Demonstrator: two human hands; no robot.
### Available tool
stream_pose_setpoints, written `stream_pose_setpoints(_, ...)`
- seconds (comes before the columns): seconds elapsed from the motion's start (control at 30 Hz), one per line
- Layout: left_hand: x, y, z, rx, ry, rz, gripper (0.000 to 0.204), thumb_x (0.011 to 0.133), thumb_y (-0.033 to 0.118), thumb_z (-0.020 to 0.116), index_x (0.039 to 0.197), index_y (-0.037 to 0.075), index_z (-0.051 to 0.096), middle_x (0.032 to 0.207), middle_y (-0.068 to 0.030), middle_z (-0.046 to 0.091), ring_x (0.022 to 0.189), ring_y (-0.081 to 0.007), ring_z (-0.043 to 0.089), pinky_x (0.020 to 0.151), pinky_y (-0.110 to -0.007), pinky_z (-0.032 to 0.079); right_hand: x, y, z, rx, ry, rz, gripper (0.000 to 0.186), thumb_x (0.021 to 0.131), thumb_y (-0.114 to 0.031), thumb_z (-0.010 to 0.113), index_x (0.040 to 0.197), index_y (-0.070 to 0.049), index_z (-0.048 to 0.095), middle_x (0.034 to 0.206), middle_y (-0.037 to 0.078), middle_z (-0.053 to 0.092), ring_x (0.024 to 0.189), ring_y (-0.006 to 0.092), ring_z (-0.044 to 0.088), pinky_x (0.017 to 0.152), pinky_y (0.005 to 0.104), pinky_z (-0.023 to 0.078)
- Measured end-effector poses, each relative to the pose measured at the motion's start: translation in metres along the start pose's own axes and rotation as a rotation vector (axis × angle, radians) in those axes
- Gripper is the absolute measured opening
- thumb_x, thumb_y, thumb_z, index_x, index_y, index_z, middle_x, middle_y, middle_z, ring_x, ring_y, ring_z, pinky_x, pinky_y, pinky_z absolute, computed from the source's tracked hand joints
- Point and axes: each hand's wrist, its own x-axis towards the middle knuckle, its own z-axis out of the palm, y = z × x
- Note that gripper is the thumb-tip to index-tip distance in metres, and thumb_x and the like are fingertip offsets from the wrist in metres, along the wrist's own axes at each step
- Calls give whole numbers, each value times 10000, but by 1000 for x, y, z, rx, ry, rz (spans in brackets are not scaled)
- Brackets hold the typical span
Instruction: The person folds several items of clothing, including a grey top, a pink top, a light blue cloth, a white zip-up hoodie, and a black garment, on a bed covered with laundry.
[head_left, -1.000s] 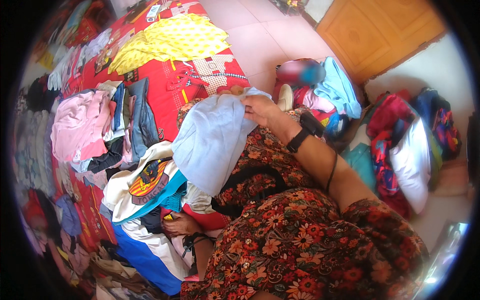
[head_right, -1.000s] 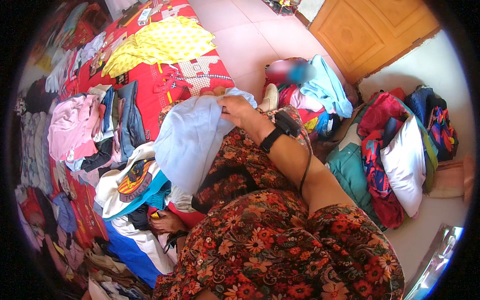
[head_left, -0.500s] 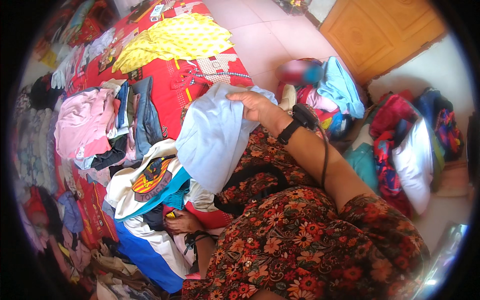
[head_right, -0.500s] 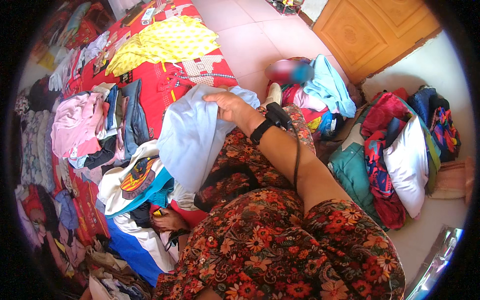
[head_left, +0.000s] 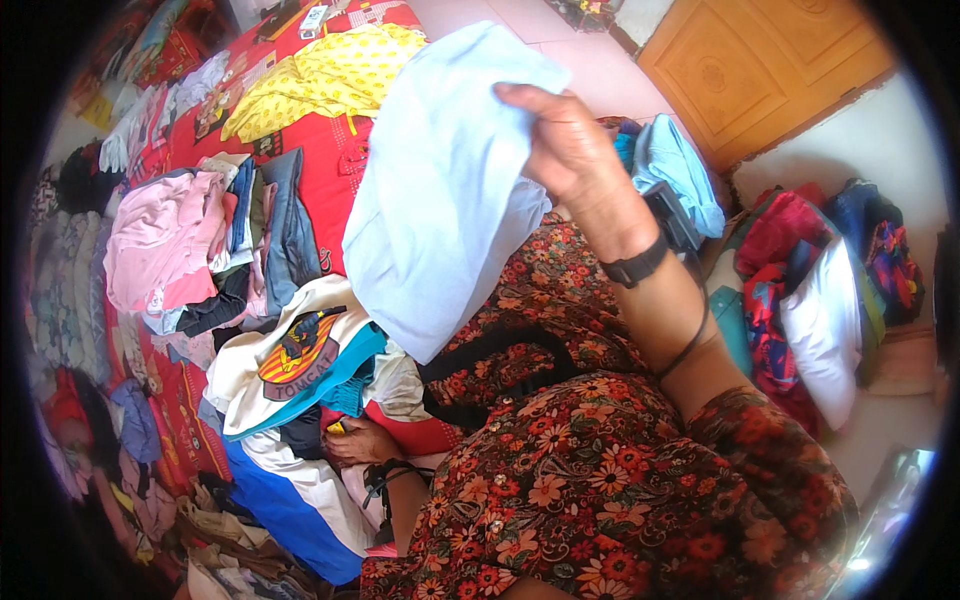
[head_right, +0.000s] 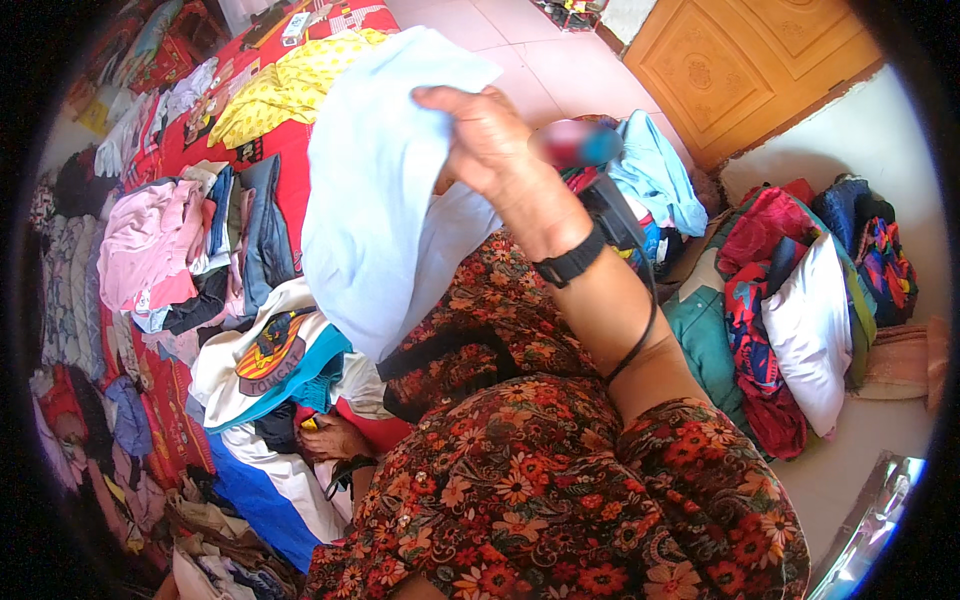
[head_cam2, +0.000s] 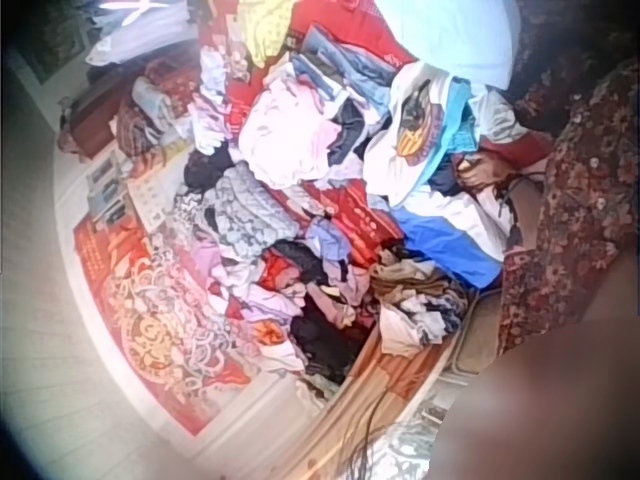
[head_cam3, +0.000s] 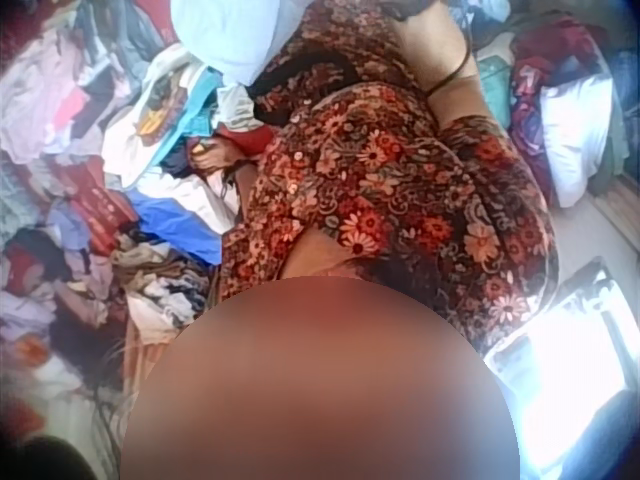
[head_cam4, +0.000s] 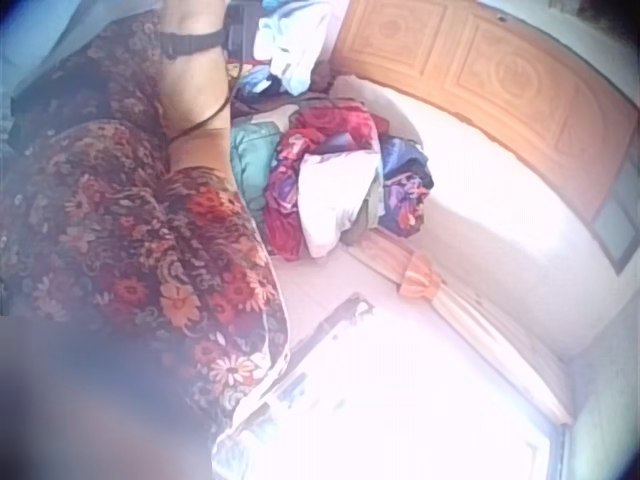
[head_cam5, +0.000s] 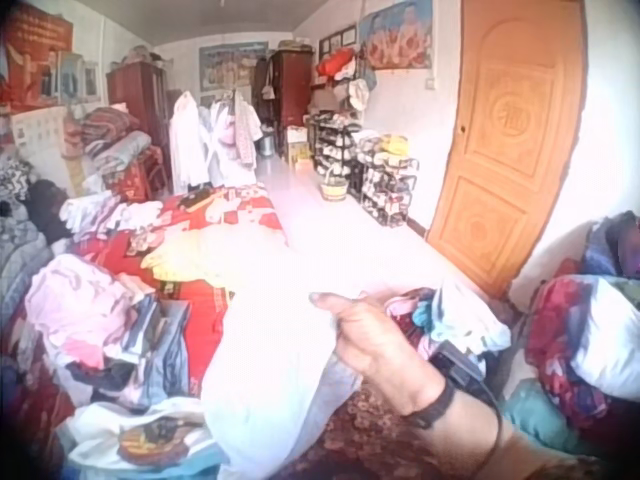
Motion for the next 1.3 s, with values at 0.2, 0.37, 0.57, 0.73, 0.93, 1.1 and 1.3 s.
stream_pose_setpoints(0.2, 0, -1, 0, -28, 43, 65, 590, 959, 516, 394, 1291, 35, 469, 1271, -138, 526, 1158, -331, 517, 956, -506, 393, -9, 3, -123, -266, 294, 82, 316, 847, -83, 630, 1131, 38, 560, 1076, 127, 633, 991, 250, 627, 889, 388, 524)
stream_pose_setpoints(0.37, 2, -1, -3, -34, -108, -13, 611, 963, 504, 410, 1285, -14, 447, 1271, -196, 496, 1183, -372, 483, 987, -514, 367, -40, 52, -223, -528, 748, 462, 252, 865, -164, 638, 1079, -35, 605, 946, 69, 638, 808, 186, 610, 685, 298, 500)
stream_pose_setpoints(0.57, 3, 0, -5, -50, -114, -4, 639, 964, 531, 380, 1285, -18, 444, 1255, -207, 499, 1189, -373, 477, 986, -509, 368, -11, 56, -178, -905, 486, -149, 138, 897, -99, 598, 1004, -15, 620, 826, 45, 633, 706, 127, 579, 633, 267, 485)
stream_pose_setpoints(0.73, 4, 1, -6, -107, -86, -5, 640, 962, 523, 387, 1292, -23, 439, 1253, -222, 502, 1194, -376, 475, 1004, -523, 356, -3, 85, -84, -1077, -19, -426, 171, 893, -113, 612, 1048, -42, 607, 894, 64, 661, 786, 171, 619, 702, 303, 509)
stream_pose_setpoints(0.93, 5, 0, -8, -140, -107, 0, 617, 956, 481, 431, 1307, -27, 418, 1300, -240, 470, 1227, -407, 440, 1029, -531, 341, -42, 142, -59, -1610, -293, -232, 380, 848, -177, 654, 1170, -11, 539, 1218, 194, 572, 1140, 371, 530, 985, 448, 415)
stream_pose_setpoints(1.1, 6, 2, -11, -169, -101, -39, 619, 945, 499, 434, 1320, 7, 422, 1319, -233, 460, 1247, -401, 427, 1039, -550, 316, -31, 126, -58, -1751, -211, -192, 633, 861, -333, 643, 1239, 132, 441, 1236, 321, 515, 1190, 428, 483, 1045, 455, 360)
stream_pose_setpoints(1.3, 4, 3, -14, -115, -227, -116, 687, 916, 534, 435, 1393, 49, 337, 1396, -214, 395, 1316, -381, 357, 1074, -594, 239, -67, 133, 20, -1598, -475, -139, 727, 846, -367, 656, 1308, 121, 377, 1335, 325, 431, 1251, 441, 424, 1063, 483, 331)
